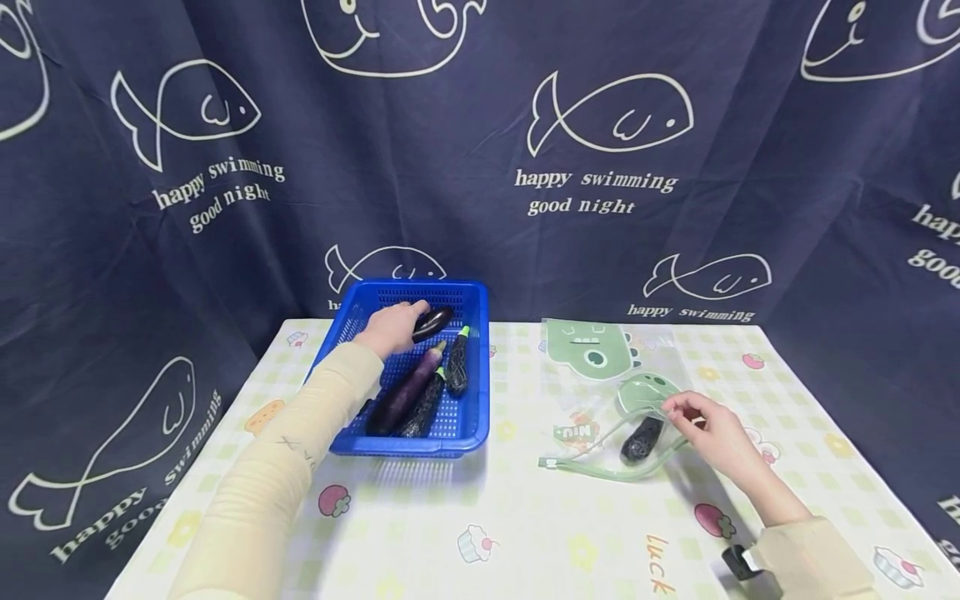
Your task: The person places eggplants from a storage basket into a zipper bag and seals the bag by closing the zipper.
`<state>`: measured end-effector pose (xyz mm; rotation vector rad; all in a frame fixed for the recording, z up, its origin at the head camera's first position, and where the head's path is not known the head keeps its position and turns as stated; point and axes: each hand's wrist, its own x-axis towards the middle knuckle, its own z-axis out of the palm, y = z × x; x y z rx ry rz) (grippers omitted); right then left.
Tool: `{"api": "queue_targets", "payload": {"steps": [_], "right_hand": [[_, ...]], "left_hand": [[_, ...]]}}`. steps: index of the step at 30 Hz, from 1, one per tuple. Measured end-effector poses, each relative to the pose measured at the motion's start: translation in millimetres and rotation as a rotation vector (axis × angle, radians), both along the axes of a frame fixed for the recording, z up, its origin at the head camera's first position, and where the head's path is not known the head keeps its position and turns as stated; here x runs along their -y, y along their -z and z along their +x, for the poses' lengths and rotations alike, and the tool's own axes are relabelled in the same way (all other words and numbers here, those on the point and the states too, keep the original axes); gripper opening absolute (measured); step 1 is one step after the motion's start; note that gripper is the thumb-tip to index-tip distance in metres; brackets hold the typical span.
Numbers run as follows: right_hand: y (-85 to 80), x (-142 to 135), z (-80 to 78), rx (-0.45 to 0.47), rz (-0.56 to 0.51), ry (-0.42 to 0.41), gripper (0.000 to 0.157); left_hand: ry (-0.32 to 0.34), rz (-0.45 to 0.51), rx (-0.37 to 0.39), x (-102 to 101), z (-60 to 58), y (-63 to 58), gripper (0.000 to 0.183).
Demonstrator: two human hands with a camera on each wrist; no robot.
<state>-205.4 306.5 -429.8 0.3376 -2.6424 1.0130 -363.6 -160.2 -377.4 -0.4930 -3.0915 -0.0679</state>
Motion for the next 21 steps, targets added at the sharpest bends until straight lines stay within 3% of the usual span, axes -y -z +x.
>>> {"api": "queue_targets", "payload": {"steps": [9, 21], "right_hand": [[0.7, -0.6, -0.5, 0.001, -0.001, -0.008, 0.008], [-1.9, 2.3, -0.9, -0.023, -0.007, -0.009, 0.008]], "left_hand": [[0.04, 0.023, -0.063, 0.0, 7.9, -12.6, 0.053], [0.064, 0.013, -0.063, -6.1, 14.0, -25.4, 0.045]]}}
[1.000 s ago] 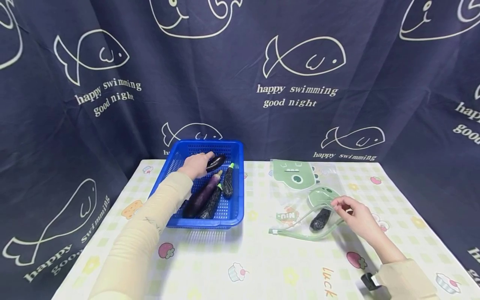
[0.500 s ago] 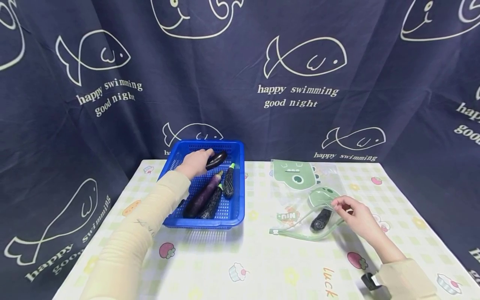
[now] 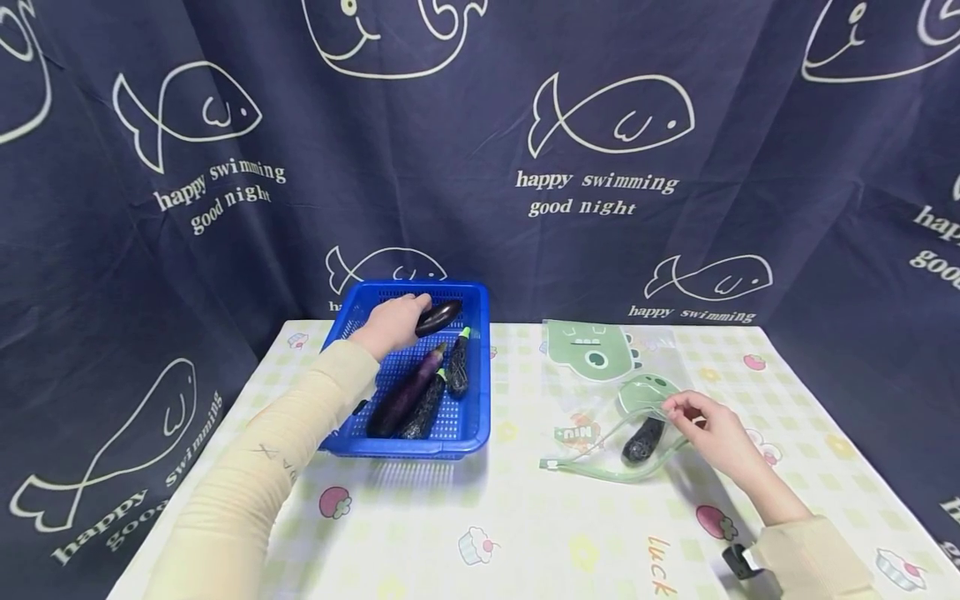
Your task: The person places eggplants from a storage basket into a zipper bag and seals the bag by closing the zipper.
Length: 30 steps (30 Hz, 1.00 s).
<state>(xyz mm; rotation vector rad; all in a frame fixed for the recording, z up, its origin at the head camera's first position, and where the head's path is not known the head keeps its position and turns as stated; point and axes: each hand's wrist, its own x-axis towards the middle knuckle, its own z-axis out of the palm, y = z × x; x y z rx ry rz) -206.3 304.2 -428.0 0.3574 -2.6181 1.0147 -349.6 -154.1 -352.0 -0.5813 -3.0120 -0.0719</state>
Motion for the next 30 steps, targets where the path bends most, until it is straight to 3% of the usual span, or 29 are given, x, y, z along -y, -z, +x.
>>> {"api": "queue_targets", "payload": {"steps": [16, 30], "right_hand": [[2.7, -2.4, -2.2, -0.001, 0.004, 0.008, 0.008], [1.1, -3.5, -6.1, 0.003, 0.01, 0.006, 0.007]], "left_hand": [[-0.025, 0.035, 0.049, -9.4, 17.1, -27.5, 0.046], [-0.08, 0.085, 0.084, -16.3, 33.3, -36.6, 0.05]]}}
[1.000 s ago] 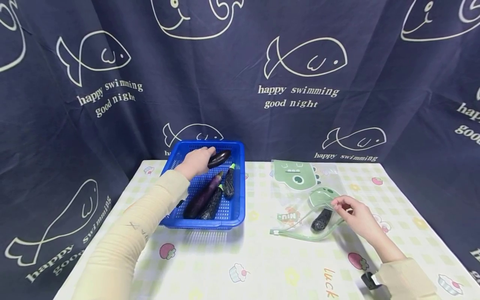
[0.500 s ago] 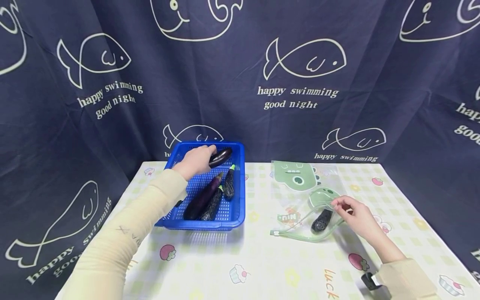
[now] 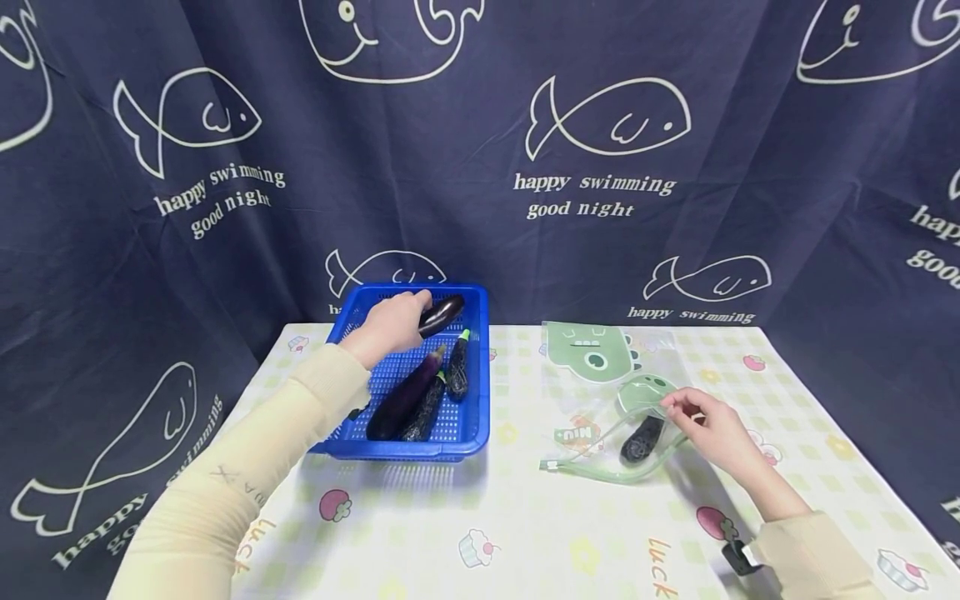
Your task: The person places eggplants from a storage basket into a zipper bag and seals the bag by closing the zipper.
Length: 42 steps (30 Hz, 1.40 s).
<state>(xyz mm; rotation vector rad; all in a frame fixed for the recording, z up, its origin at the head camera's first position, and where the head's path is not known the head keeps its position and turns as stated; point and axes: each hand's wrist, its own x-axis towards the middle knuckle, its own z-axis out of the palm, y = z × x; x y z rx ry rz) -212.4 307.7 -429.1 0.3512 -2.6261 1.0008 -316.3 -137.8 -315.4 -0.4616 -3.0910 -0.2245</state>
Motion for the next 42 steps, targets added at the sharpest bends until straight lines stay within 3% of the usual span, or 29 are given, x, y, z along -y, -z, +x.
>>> {"api": "queue_targets", "payload": {"steps": [10, 18, 35, 42], "right_hand": [[-0.2, 0.8, 0.4, 0.001, -0.004, -0.009, 0.007], [-1.3, 1.2, 0.2, 0.004, -0.002, -0.01, 0.007], [1.8, 0.3, -0.8, -0.004, 0.019, -0.012, 0.007], [-0.8, 1.1, -0.9, 0.0, 0.014, -0.006, 0.007]], "left_hand": [[0.018, 0.043, -0.035, -4.7, 14.8, -5.1, 0.048], [0.037, 0.055, -0.018, -12.5, 28.6, -14.1, 0.056], [0.059, 0.068, -0.017, -23.7, 50.8, -16.1, 0.049], [0.099, 0.079, -0.024, -32.0, 61.5, -16.9, 0.047]]}}
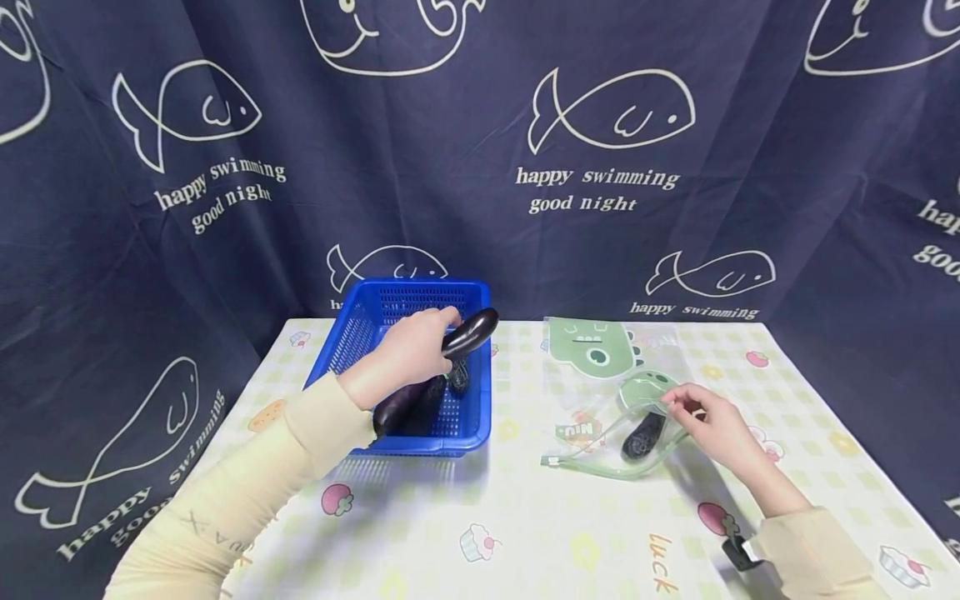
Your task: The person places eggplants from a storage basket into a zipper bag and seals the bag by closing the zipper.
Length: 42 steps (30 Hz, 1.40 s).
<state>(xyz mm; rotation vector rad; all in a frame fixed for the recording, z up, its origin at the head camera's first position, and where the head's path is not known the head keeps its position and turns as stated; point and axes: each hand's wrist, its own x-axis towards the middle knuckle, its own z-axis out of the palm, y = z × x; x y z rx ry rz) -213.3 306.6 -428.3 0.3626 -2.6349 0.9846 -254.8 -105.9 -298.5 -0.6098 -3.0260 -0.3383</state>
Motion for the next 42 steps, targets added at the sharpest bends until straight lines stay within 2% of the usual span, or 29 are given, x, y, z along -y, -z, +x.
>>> {"api": "queue_targets", "payload": {"steps": [19, 30, 36, 42], "right_hand": [[-1.2, 2.7, 1.3, 0.0, -0.012, 0.017, 0.007], [-2.0, 3.3, 2.9, 0.014, -0.016, 0.023, 0.008], [-2.1, 3.9, 4.7, 0.017, -0.013, 0.03, 0.008], [-0.2, 1.3, 4.8, 0.021, -0.007, 0.032, 0.007]], "left_hand": [[0.047, 0.07, -0.015, -15.3, 20.8, 1.3, 0.048], [0.139, 0.129, -0.055, -27.4, 33.8, 6.9, 0.042], [0.159, 0.124, -0.072, -32.9, 38.7, 8.0, 0.044], [0.148, 0.088, -0.055, -41.2, 43.9, 5.8, 0.047]]}}
